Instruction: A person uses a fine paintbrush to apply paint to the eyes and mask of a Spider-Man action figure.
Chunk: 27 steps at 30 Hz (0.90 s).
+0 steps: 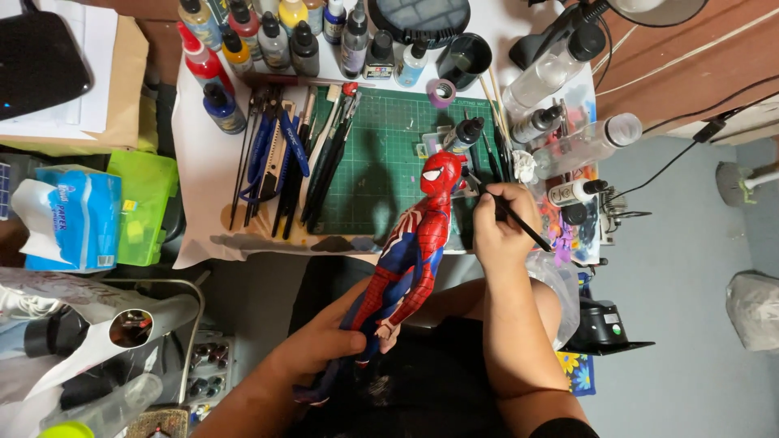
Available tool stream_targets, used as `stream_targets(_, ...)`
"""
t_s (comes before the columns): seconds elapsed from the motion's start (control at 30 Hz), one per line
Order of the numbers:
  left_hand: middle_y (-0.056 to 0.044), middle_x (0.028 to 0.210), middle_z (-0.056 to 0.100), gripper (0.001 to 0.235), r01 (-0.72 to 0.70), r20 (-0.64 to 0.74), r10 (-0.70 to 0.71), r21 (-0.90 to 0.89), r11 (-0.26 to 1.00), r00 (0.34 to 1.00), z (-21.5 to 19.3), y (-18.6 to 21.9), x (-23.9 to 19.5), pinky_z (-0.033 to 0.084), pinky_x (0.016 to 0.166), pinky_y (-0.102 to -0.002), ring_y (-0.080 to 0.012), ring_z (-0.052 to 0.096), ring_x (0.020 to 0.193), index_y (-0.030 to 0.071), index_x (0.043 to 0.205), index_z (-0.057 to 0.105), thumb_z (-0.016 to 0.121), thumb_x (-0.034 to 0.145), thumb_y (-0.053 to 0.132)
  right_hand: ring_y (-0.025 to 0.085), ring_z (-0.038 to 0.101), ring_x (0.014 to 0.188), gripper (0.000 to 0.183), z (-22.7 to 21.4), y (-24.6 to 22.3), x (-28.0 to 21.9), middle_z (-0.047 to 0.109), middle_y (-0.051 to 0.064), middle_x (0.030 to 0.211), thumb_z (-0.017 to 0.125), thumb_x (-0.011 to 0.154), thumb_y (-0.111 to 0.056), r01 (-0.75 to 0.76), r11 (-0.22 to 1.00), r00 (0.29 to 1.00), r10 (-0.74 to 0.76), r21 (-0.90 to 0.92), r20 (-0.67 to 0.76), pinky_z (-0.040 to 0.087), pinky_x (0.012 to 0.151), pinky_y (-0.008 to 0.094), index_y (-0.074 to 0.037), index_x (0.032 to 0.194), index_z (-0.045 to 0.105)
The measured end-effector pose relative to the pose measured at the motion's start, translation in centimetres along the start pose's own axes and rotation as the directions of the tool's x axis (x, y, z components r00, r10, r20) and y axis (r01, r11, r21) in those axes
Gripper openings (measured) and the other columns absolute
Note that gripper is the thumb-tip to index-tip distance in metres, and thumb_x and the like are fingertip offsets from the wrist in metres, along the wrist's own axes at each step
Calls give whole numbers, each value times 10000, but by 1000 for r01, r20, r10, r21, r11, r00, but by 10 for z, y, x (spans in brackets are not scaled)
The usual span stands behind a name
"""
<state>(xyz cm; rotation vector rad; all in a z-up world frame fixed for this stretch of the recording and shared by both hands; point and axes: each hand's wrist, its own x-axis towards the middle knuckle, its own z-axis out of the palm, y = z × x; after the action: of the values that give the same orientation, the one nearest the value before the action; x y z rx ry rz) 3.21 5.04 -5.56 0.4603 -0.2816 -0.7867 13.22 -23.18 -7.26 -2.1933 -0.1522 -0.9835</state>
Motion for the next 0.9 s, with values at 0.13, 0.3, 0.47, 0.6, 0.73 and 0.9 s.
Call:
stream_targets(0.13, -30, 967, 483, 833, -9, 51, 9, -3, 1000, 999, 5, 1, -1, 391, 805, -348, -207, 504, 868, 11, 1495, 353, 809, 904, 379, 238, 626, 872, 72, -12, 3, -7, 649, 136, 917, 629, 920, 4, -37, 987, 996, 49, 153, -76, 497, 839, 356, -14, 983, 659)
stream_targets(0.3, -106, 925, 550, 941, 115, -14, -114, 98, 989, 993, 9, -2, -9, 394, 706, -294, -197, 539, 816, 2, 1498, 409, 831, 811, 488, 316, 621, 690, 213, -45, -17, -4, 607, 226, 891, 649, 954, -141, 61, 789, 950, 143, 612, -279, 566, 646, 413, 40, 1065, 633)
stream_targets(0.47, -88, 1075, 515, 840, 108, 33, -115, 148, 983, 993, 16, -15, -10, 438, 771, -289, -155, 526, 852, -26, 1416, 435, 816, 854, 469, 257, 538, 739, 176, -81, -60, -6, 496, 124, 757, 678, 969, -201, 112, 743, 949, 116, 659, -292, 554, 600, 403, -61, 1020, 584)
stream_targets(0.6, -116, 1221, 577, 826, 273, -100, -263, 96, 957, 960, 3, -45, -20, 499, 893, -254, -147, 605, 1056, 28, 1526, 367, 796, 850, 233, 288, 539, 654, 166, -100, -86, -15, 512, 103, 773, 672, 960, -201, 155, 757, 959, 40, 635, -282, 522, 560, 364, -97, 1001, 550)
stream_targets(0.73, -110, 1236, 589, 777, 259, -142, -233, 213, 942, 962, 17, -49, -21, 473, 943, -234, -113, 564, 1123, 8, 1481, 425, 788, 840, 253, 226, 475, 632, 164, -113, -90, -24, 492, 90, 727, 693, 926, -188, 159, 776, 959, 26, 611, -283, 551, 523, 353, -94, 944, 560)
stream_targets(0.9, -105, 1214, 642, 881, 417, -204, -379, 197, 887, 902, 25, -35, -29, 528, 778, -269, -144, 620, 942, 65, 1554, 394, 787, 803, 305, 235, 516, 646, 94, -132, -70, -29, 526, 93, 764, 677, 881, -104, 127, 701, 982, 13, 702, -190, 564, 542, 346, -65, 929, 606)
